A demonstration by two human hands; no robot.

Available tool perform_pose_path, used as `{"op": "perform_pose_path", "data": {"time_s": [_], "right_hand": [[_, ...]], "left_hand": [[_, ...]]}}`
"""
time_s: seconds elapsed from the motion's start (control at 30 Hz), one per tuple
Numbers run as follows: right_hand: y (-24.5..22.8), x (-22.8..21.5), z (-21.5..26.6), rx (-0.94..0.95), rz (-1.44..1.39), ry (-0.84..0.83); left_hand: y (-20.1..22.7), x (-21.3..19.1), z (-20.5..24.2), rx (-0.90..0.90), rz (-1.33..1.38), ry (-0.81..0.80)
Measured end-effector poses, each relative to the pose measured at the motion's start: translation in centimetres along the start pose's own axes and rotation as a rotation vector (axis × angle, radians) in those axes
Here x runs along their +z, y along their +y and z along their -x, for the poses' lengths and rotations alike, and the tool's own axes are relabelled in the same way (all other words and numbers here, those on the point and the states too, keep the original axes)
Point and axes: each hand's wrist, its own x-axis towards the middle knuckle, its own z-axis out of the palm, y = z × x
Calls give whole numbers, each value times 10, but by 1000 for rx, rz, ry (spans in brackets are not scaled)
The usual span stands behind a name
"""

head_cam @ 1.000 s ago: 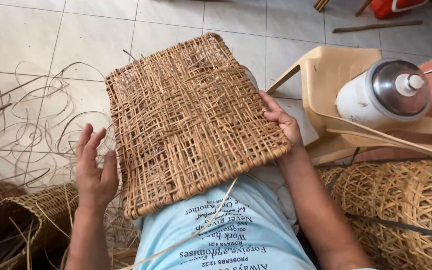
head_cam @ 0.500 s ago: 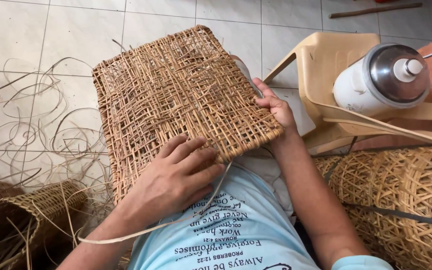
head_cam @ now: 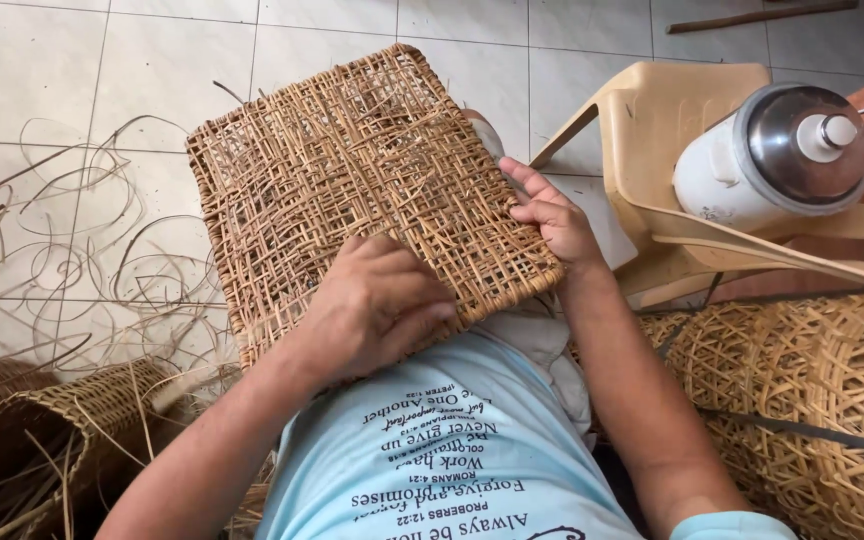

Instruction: Weaving wicker strands into a rectangular panel for furniture construction.

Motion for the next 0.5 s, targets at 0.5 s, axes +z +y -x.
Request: {"op": "perform_pose_path", "data": {"time_s": [0.5], "right_hand": [[13,-13,-6,-216,287,-160]], "left_hand": [[-44,49,7,-89,147,132]]}}
